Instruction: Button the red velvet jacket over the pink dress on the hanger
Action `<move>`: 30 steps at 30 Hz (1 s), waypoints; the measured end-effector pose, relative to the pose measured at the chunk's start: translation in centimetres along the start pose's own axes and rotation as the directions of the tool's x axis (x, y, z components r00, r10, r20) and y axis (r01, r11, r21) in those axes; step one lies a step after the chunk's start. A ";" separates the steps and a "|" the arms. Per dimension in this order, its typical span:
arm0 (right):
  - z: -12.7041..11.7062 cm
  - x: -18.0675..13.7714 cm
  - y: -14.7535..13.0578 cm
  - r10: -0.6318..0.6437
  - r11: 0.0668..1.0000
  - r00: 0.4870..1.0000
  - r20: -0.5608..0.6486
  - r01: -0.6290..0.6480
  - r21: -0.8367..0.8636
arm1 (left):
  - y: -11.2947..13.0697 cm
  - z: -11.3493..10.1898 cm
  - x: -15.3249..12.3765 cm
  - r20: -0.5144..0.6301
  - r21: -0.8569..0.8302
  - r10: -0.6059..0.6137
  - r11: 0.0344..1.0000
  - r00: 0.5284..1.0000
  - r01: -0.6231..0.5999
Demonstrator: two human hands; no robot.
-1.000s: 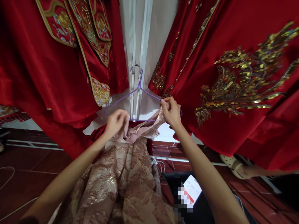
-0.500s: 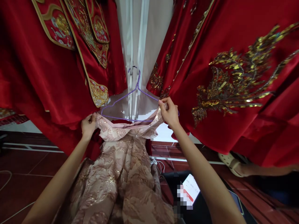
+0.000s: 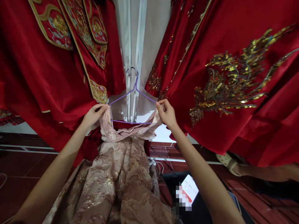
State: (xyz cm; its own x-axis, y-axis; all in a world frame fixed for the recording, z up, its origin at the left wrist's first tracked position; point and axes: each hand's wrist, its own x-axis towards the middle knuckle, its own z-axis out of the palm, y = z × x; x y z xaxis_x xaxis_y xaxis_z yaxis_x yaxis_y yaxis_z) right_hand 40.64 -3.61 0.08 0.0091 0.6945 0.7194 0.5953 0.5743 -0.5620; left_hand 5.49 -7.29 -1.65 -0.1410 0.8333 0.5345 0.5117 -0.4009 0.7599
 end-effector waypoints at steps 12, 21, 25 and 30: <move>0.4 0.9 1.0 0.078 0.941 0.995 0.056 -0.092 0.325 | -10.1 -6.5 -3.8 0.432 0.231 -0.186 0.969 0.882 0.091; 0.8 0.5 0.7 0.085 0.941 0.996 -0.005 -0.079 0.329 | -4.6 -0.9 -6.3 0.103 -0.230 -0.294 0.922 0.950 0.311; 1.2 0.2 0.4 0.068 0.945 0.998 0.004 -0.066 0.319 | -1.0 0.6 -4.7 0.050 -0.563 -0.553 0.672 0.832 0.481; 1.8 -0.2 -0.3 0.086 0.967 0.995 0.046 -0.094 0.235 | -0.6 -1.7 -1.7 0.284 -0.610 -0.642 0.452 0.712 0.651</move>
State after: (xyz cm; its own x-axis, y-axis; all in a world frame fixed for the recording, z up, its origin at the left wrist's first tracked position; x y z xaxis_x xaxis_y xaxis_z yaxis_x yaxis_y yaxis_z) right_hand 39.06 -3.16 -0.65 0.0228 0.7606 0.6488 0.3865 0.5918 -0.7074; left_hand 3.99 -9.13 -2.38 -0.1877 0.9591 -0.2118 -0.3776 0.1286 0.9170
